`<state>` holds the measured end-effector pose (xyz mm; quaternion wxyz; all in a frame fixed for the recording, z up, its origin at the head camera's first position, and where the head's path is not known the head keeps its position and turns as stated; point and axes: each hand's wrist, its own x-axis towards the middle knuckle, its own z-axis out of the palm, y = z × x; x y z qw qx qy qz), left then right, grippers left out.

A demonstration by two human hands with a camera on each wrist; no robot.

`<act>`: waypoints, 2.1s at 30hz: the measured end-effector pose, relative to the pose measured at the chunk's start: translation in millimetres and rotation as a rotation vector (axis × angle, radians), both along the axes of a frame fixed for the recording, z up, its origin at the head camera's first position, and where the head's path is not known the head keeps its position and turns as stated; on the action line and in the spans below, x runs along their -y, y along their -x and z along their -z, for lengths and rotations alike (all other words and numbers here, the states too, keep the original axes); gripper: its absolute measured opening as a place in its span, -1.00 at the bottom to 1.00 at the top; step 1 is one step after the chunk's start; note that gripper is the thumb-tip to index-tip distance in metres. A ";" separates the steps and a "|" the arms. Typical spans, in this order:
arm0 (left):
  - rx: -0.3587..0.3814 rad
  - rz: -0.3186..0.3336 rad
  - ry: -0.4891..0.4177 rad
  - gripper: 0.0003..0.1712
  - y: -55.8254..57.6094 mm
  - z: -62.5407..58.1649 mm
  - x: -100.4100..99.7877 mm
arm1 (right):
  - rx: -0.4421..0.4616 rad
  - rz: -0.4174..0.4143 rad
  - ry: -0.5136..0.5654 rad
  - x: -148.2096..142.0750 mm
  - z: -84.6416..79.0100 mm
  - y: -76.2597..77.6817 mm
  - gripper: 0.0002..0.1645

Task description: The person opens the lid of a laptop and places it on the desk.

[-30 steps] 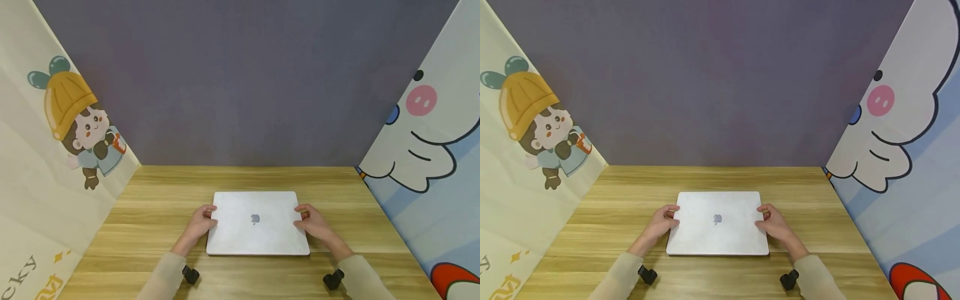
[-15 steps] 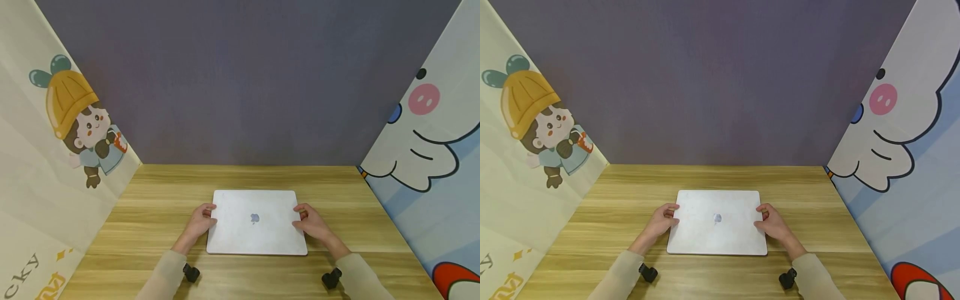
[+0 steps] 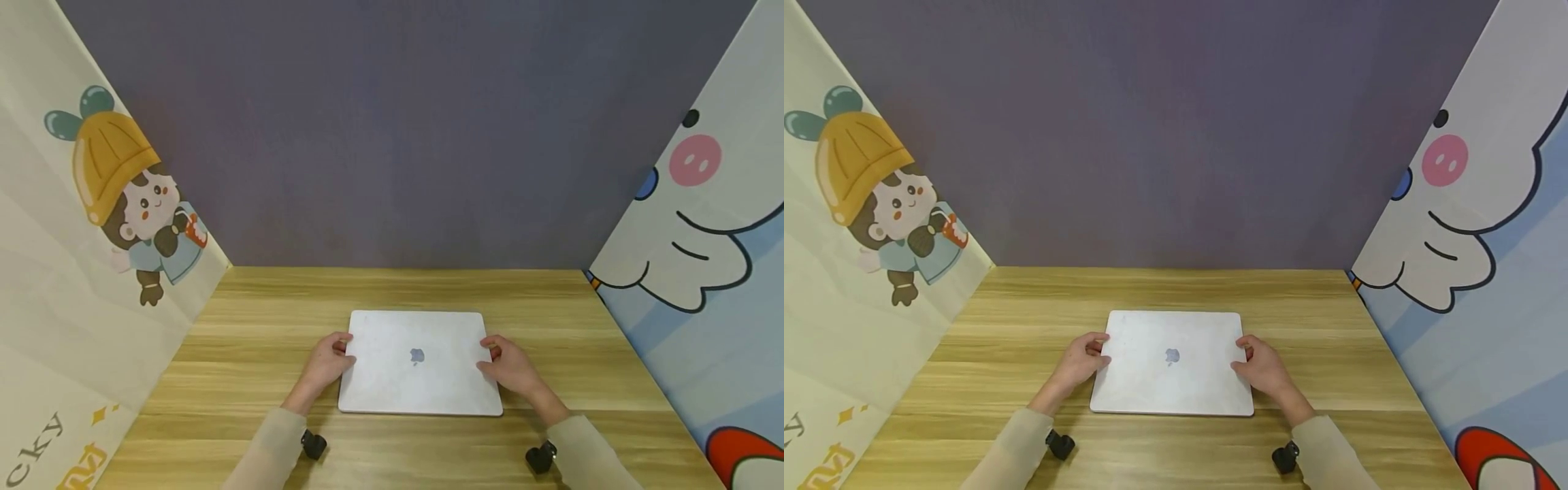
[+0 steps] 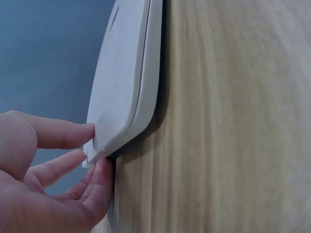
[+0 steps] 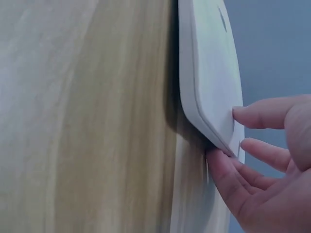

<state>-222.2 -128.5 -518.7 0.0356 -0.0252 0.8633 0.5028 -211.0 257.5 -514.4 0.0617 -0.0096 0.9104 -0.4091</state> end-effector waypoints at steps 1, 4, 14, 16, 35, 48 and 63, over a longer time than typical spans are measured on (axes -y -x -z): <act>-0.002 -0.001 0.010 -0.48 -0.1 0.0 -0.4 | -0.011 -0.001 -0.017 0.4 -0.2 -0.6 -0.52; -0.007 -0.010 0.037 -0.47 -0.6 -0.1 -0.9 | -0.036 -0.007 -0.042 0.9 -0.5 -2.4 -0.54; -0.016 -0.001 0.098 -0.47 -2.6 -0.4 -3.0 | -0.066 0.005 -0.063 4.2 -2.1 -5.5 -0.56; -0.016 -0.004 0.105 -0.47 -4.0 -1.6 -5.2 | -0.062 0.007 -0.065 5.2 -2.5 -6.1 -0.56; -0.131 0.107 0.279 -0.44 -9.4 -0.8 -5.4 | -0.071 -0.091 -0.140 9.4 -5.1 -11.5 -0.43; -0.081 0.425 0.577 0.09 -27.7 -6.9 8.7 | -0.040 -0.244 -0.329 5.5 -9.1 -30.7 -0.10; -0.042 0.502 0.636 0.56 -36.3 -7.6 15.0 | -0.052 -0.362 -0.391 -0.4 -5.0 -47.9 0.35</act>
